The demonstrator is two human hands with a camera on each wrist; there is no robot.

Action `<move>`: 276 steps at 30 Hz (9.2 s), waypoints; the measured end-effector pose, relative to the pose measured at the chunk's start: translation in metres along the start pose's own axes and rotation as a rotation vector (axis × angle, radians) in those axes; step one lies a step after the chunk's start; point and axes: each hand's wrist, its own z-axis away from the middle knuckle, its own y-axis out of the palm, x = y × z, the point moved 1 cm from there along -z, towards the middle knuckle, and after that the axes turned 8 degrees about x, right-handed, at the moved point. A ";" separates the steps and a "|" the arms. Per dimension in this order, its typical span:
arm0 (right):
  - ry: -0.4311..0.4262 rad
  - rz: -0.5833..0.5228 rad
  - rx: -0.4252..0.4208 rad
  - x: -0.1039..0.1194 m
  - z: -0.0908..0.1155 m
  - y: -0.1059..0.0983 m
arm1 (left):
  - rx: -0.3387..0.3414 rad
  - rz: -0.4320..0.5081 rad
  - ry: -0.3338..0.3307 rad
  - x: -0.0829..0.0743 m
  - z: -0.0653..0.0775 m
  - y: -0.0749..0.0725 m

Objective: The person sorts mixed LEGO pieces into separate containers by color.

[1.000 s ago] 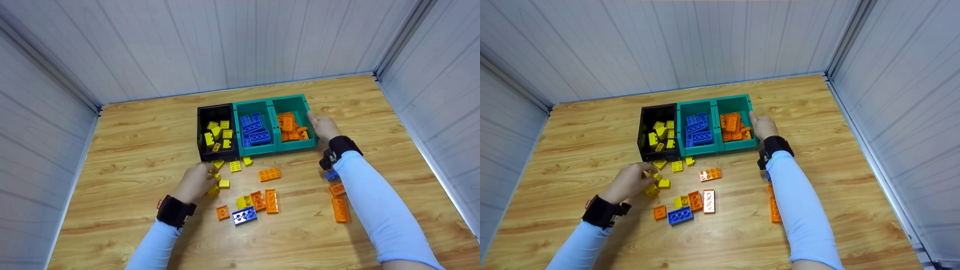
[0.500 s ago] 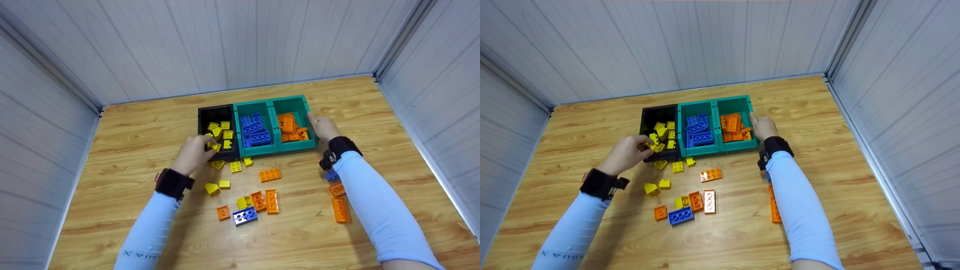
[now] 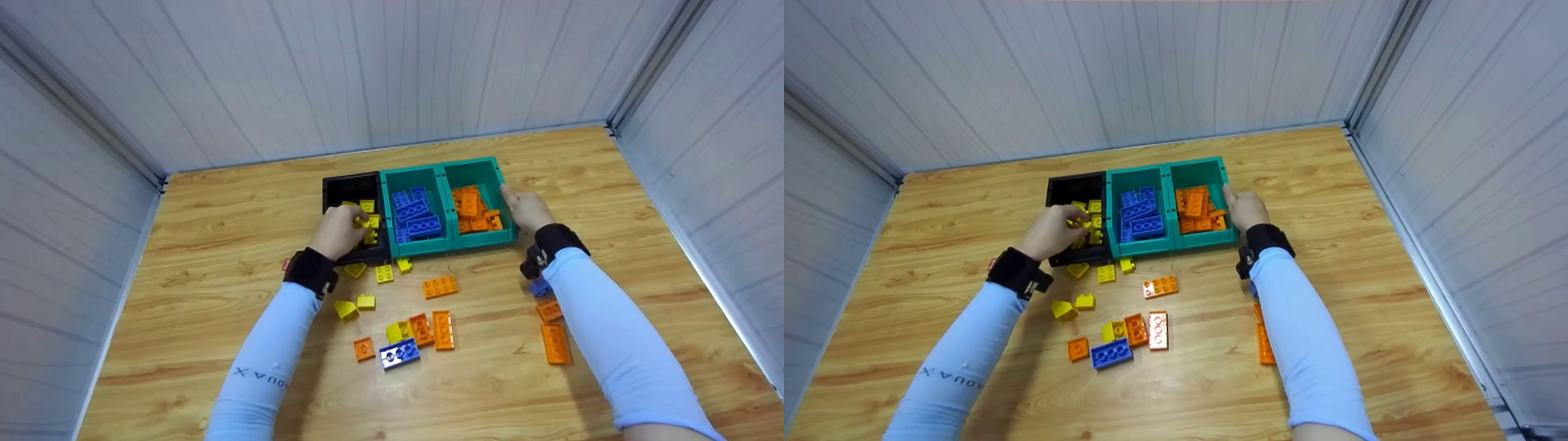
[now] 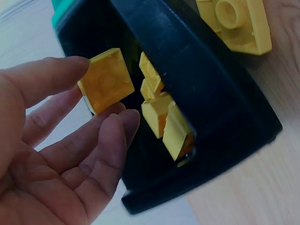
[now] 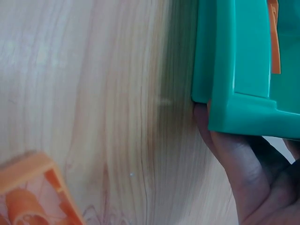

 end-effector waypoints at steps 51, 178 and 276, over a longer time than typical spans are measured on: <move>-0.005 0.004 -0.007 0.001 0.005 -0.001 | 0.055 0.110 -0.136 0.013 0.150 0.066; -0.018 -0.010 -0.018 -0.004 0.001 -0.011 | -0.233 -0.347 0.025 0.019 0.087 0.059; 0.024 -0.288 0.165 -0.002 0.040 -0.027 | -0.024 0.034 0.064 -0.016 -0.011 -0.021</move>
